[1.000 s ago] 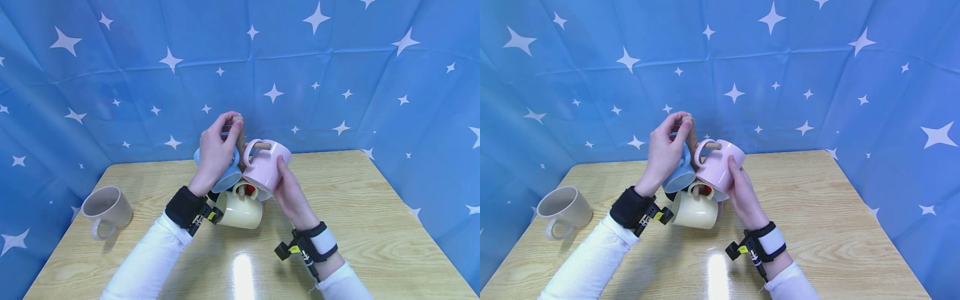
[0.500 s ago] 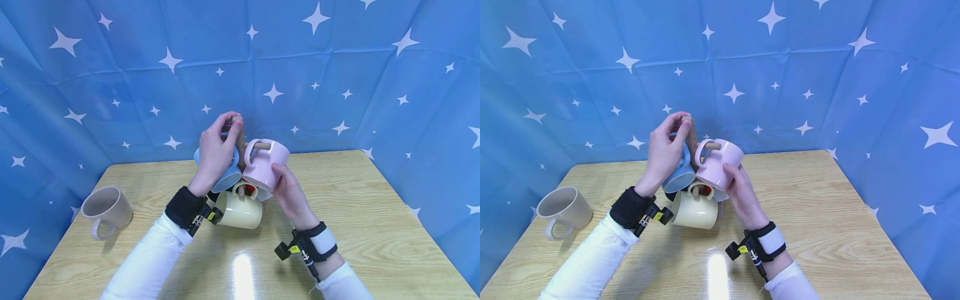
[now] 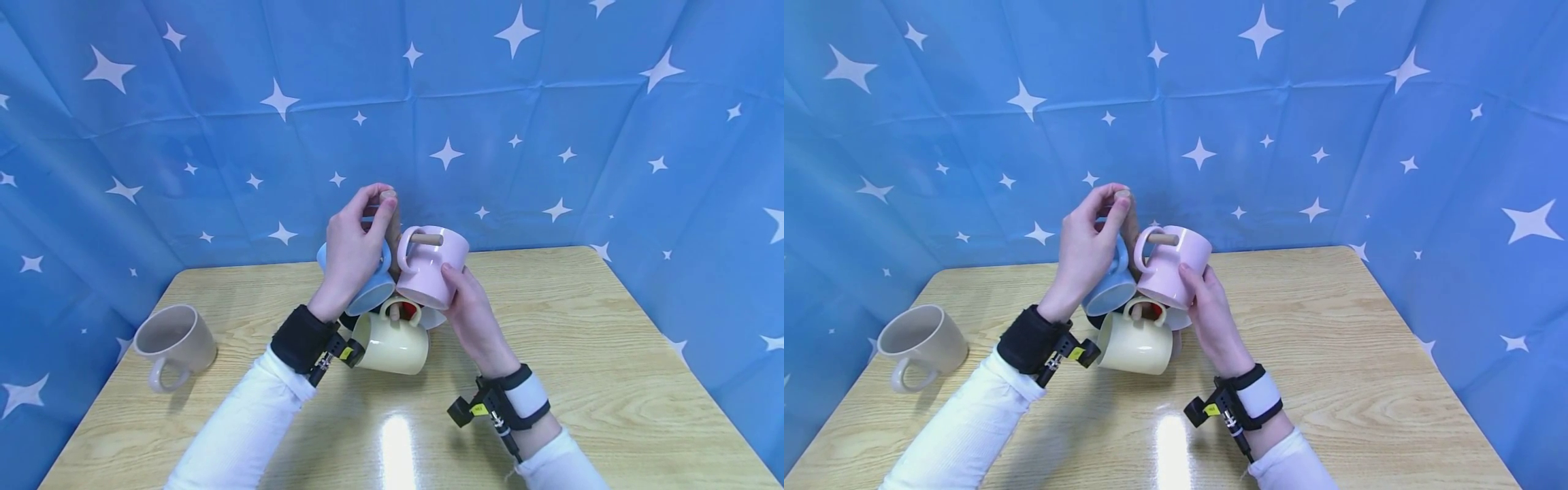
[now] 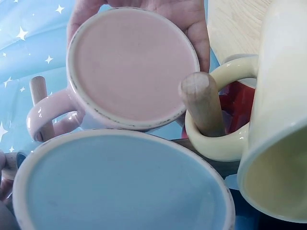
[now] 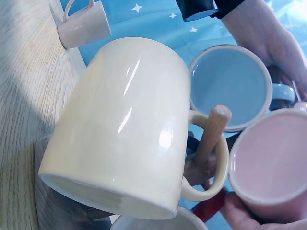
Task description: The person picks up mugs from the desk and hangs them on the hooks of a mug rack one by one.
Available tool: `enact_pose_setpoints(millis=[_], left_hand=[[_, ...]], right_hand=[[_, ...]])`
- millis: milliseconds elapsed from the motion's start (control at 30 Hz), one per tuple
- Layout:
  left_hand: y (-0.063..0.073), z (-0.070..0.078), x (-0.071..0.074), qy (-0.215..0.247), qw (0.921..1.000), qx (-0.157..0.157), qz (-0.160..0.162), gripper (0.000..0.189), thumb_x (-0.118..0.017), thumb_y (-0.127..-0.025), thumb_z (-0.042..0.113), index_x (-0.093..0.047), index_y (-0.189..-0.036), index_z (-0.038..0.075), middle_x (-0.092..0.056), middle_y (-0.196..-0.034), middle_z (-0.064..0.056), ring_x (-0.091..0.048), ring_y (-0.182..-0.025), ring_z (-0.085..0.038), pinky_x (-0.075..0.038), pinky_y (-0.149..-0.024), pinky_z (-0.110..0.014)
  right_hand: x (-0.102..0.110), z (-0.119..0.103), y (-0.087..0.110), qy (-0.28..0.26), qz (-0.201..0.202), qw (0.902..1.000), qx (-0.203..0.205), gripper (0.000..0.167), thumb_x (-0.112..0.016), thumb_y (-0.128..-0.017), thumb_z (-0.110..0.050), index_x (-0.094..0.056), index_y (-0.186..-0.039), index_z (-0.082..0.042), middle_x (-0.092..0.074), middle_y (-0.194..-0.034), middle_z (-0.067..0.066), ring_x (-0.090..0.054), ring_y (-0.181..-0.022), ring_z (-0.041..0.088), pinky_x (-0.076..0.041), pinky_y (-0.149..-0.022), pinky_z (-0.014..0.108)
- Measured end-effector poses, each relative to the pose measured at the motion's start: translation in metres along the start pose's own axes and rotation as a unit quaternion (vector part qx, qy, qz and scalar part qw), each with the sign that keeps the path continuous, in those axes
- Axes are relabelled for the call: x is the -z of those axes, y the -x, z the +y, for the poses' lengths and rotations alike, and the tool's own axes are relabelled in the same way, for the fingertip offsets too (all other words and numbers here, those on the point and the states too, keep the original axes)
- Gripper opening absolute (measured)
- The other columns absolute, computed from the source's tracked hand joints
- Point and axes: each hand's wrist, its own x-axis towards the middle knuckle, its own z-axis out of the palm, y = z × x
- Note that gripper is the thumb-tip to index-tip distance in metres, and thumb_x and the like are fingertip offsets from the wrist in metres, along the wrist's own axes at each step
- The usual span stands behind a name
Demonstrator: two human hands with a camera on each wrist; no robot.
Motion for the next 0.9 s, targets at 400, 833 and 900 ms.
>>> enact_pose_setpoints(millis=[400,833,900], left_hand=[[-0.0003,-0.0013,0.0004,0.003,1.0000,0.000,-0.001,0.033,-0.059,-0.109,0.029,-0.068,-0.133,0.009,-0.076,-0.124,-0.012,-0.074,-0.113,-0.030,-0.062,-0.095,-0.045],[0.0006,-0.0010,0.0001,0.003,1.0000,0.005,0.000,0.033,-0.058,-0.109,0.032,-0.068,-0.132,0.010,-0.076,-0.124,-0.010,-0.074,-0.113,-0.027,-0.062,-0.096,-0.043],[0.0006,-0.0007,0.0000,0.001,1.0000,0.005,0.001,0.033,-0.058,-0.109,0.032,-0.068,-0.132,0.010,-0.076,-0.124,-0.010,-0.074,-0.114,-0.027,-0.062,-0.096,-0.043]], right_hand=[[0.0003,0.0024,-0.0011,0.036,0.015,0.9992,-0.001,0.061,-0.035,-0.114,-0.042,-0.020,-0.165,-0.012,-0.042,-0.161,0.014,-0.057,-0.128,0.004,-0.047,-0.111,0.022],[-0.0016,0.0026,-0.0013,0.031,0.031,0.9991,-0.003,0.060,-0.035,-0.115,-0.041,-0.022,-0.165,-0.011,-0.044,-0.160,0.015,-0.058,-0.126,0.003,-0.050,-0.103,0.015],[-0.0018,0.0028,-0.0011,0.033,0.034,0.9989,-0.004,0.060,-0.035,-0.115,-0.041,-0.022,-0.165,-0.011,-0.044,-0.159,0.014,-0.058,-0.127,0.003,-0.050,-0.103,0.015]])
